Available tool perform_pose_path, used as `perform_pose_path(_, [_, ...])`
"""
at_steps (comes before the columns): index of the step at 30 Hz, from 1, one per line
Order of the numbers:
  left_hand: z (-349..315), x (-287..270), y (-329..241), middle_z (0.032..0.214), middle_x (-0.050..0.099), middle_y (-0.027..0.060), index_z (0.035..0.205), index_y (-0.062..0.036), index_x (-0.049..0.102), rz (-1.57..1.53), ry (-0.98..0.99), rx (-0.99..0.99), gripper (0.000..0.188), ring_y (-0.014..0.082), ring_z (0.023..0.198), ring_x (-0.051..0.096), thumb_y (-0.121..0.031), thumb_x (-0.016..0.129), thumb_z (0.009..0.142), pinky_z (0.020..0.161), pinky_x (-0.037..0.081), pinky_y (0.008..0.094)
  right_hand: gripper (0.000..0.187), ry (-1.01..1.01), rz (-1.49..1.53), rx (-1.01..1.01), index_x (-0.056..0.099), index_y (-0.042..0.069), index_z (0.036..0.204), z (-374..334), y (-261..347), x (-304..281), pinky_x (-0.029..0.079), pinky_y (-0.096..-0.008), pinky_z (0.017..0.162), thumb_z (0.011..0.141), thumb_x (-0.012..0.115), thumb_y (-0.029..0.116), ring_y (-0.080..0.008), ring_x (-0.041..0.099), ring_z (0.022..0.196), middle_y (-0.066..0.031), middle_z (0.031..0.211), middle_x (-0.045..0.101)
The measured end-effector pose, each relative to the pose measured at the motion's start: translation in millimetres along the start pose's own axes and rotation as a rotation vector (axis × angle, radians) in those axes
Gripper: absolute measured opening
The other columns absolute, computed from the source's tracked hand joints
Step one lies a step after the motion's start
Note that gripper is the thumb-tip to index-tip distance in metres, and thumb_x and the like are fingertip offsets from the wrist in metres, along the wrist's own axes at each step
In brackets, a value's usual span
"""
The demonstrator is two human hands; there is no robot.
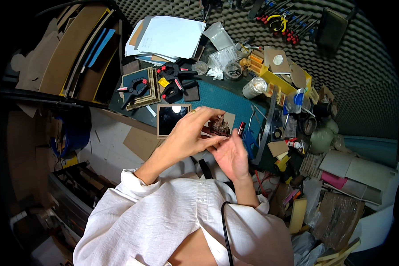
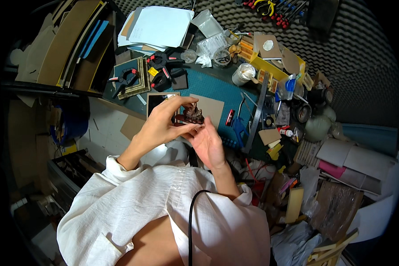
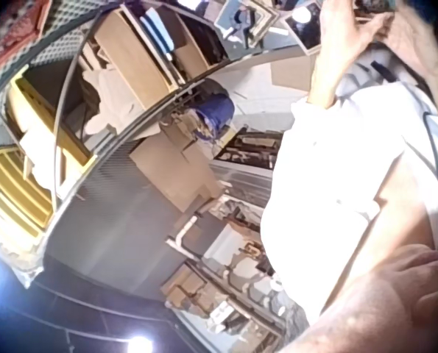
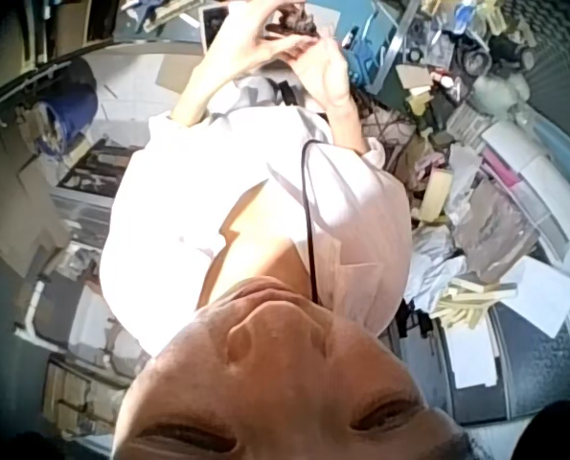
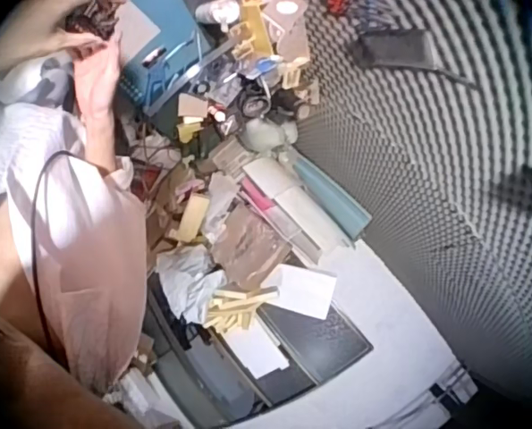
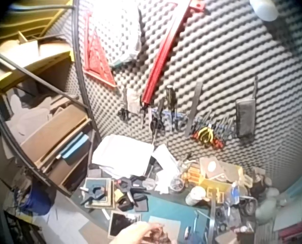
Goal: The person assembles a small wooden picture frame, cuts a piece of cardboard on a table saw, and places two small figurines on the cardboard. They then use a pen to draw around the figurines on the cardboard.
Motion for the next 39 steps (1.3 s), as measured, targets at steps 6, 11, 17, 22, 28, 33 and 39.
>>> perform_pose_path(6, [-10.1, 20.1, 26.4, 0.100, 0.064, 0.0117, 0.109, -0.0014, 0.059, -0.004, 0.041, -0.037, 0.041, 0.0240, 0.090, 0.064, -0.018, 0.078, 0.077, 0.078, 0.051, 0.0335, 0.040, -0.082, -0.164, 0.031, 0.048, 0.002, 0.130, -2.3, -13.9, -35.7, 0.041, -0.0385, 0.103, 0.105, 0.036, 0.031, -0.0197, 0.056, 0.115, -0.0115, 0.122, 0.058])
perform_pose_path(11, [-33.1, 39.9, 80.4, 0.089, 0.065, 0.0082, 0.106, -0.0008, 0.057, -0.152, 0.236, -0.364, 0.030, 0.0187, 0.082, 0.062, -0.016, 0.072, 0.085, 0.077, 0.050, 0.0335, 0.043, -0.164, -0.363, 0.156, 0.049, -0.001, 0.126, -5.7, -47.1, -77.3, 0.048, -0.0378, 0.098, 0.105, 0.036, 0.033, -0.0231, 0.060, 0.110, -0.0152, 0.119, 0.059])
perform_pose_path(17, [-49.8, 77.8, 134.3, 0.082, 0.066, 0.0094, 0.105, 0.0030, 0.064, -0.175, 0.253, -0.454, 0.025, 0.0137, 0.068, 0.061, -0.011, 0.069, 0.086, 0.064, 0.050, 0.0289, 0.034, -0.355, -0.499, 0.056, 0.049, -0.003, 0.123, -2.2, -79.8, -126.6, 0.051, -0.0349, 0.094, 0.102, 0.048, 0.024, -0.0215, 0.063, 0.103, -0.0137, 0.117, 0.058])
perform_pose_path(22, [-43.5, 97.5, 154.1, 0.080, 0.068, 0.0132, 0.104, 0.0048, 0.065, -0.161, 0.263, -0.466, 0.025, 0.0143, 0.070, 0.063, -0.012, 0.070, 0.085, 0.066, 0.051, 0.0295, 0.032, -0.406, -0.674, -0.011, 0.050, -0.003, 0.115, 9.7, -92.2, -167.7, 0.055, -0.0296, 0.082, 0.095, 0.061, 0.019, -0.0138, 0.063, 0.091, -0.0104, 0.102, 0.062])
perform_pose_path(28, [-31.7, 107.7, 182.3, 0.084, 0.071, 0.0124, 0.105, 0.0039, 0.067, -0.112, 0.292, -0.570, 0.027, 0.0135, 0.076, 0.066, -0.013, 0.071, 0.085, 0.072, 0.052, 0.0295, 0.031, -0.491, -0.596, -0.031, 0.051, -0.005, 0.115, 29.0, -107.9, -192.0, 0.056, -0.0283, 0.081, 0.095, 0.061, 0.016, -0.0173, 0.065, 0.094, -0.0115, 0.102, 0.063])
perform_pose_path(33, [-13.1, 101.1, 213.2, 0.087, 0.072, 0.0116, 0.106, 0.0030, 0.068, -0.076, 0.224, -0.523, 0.027, 0.0130, 0.081, 0.068, -0.015, 0.070, 0.086, 0.074, 0.053, 0.0290, 0.035, -0.482, -0.518, -0.024, 0.051, -0.004, 0.123, 30.5, -120.1, -209.7, 0.053, -0.0315, 0.090, 0.097, 0.058, 0.018, -0.0189, 0.064, 0.097, -0.0115, 0.108, 0.062])
perform_pose_path(39, [3.3, 111.1, 239.3, 0.093, 0.073, 0.0137, 0.110, 0.0033, 0.067, -0.037, 0.278, -0.528, 0.029, 0.0175, 0.089, 0.070, -0.015, 0.069, 0.087, 0.078, 0.053, 0.0286, 0.033, -0.591, -0.609, -0.110, 0.052, -0.004, 0.119, 41.0, -121.8, -232.2, 0.053, -0.0284, 0.087, 0.095, 0.061, 0.016, -0.0169, 0.063, 0.094, -0.0111, 0.104, 0.063])
Point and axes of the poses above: each hand's wrist, its own z-axis towards the middle knuckle, its own x-axis out of the palm, y = z × x, the point moved 2 cm from there along z, towards the middle knuckle
